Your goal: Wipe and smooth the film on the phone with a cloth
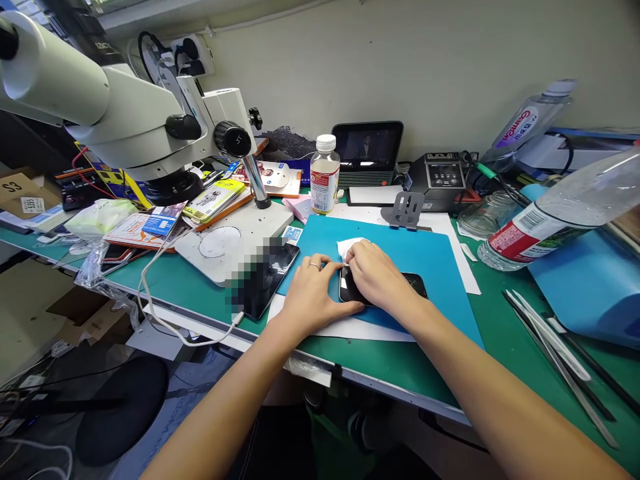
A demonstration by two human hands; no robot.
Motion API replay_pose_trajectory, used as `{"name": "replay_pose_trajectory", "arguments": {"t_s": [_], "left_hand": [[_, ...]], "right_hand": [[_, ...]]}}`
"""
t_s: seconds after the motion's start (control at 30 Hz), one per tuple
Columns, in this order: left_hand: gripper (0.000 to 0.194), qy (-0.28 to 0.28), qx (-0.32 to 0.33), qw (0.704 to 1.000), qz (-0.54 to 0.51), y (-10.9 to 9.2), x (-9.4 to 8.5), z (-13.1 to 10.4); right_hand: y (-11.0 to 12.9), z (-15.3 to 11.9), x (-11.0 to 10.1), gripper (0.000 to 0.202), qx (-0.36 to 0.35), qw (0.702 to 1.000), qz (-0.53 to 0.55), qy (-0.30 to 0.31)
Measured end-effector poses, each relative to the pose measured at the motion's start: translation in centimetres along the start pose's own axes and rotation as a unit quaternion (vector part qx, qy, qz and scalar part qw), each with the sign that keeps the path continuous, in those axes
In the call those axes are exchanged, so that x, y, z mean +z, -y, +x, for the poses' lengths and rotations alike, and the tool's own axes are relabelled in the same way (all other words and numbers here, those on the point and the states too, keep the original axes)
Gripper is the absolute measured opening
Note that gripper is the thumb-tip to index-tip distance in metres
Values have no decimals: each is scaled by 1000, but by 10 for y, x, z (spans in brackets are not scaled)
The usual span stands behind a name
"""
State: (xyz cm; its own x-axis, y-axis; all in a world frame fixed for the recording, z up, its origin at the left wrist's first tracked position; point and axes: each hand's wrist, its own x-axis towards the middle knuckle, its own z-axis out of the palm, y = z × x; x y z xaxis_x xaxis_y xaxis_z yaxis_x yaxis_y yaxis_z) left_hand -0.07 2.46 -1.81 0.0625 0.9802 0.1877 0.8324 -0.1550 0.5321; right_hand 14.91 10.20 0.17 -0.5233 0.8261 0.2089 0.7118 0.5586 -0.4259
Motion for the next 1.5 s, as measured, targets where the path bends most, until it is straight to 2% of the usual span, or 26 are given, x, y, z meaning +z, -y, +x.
{"name": "replay_pose_trajectory", "arguments": {"t_s": [0.27, 0.47, 0.83, 0.9, 1.03, 1.1, 1.17, 1.27, 1.4, 1.5], "left_hand": [[66, -7, 8, 1000, 11, 1, 1, -1], [76, -15, 19, 1000, 12, 1, 2, -3], [72, -5, 10, 1000, -2, 2, 0, -1], [70, -4, 12, 1000, -6, 2, 0, -2], [68, -3, 21, 1000, -14, 1, 0, -2], [67, 1, 22, 1000, -16, 1, 0, -1], [66, 5, 20, 1000, -16, 1, 1, -1], [65, 8, 27, 999, -22, 1, 2, -1], [63, 5, 40, 999, -34, 0, 3, -3], [62, 8, 37, 999, -33, -1, 3, -5]], "right_hand": [[-2, 1, -3, 23, 21, 999, 34, 15], [-3, 1, -5, 22, 31, 998, 55, 19], [-7, 2, -13, 20, 45, 994, 96, 27], [-9, 0, -22, 23, 24, 993, 106, 44], [-27, -11, -53, 33, -54, 988, 73, 124], [-43, -20, -67, 40, -59, 987, 51, 137], [-59, -28, -75, 48, -31, 989, 47, 134], [-75, -37, -73, 58, -19, 988, 70, 137], [-77, -44, -61, 72, -86, 983, 48, 152], [-76, -48, -57, 76, -101, 983, 39, 148]]}}
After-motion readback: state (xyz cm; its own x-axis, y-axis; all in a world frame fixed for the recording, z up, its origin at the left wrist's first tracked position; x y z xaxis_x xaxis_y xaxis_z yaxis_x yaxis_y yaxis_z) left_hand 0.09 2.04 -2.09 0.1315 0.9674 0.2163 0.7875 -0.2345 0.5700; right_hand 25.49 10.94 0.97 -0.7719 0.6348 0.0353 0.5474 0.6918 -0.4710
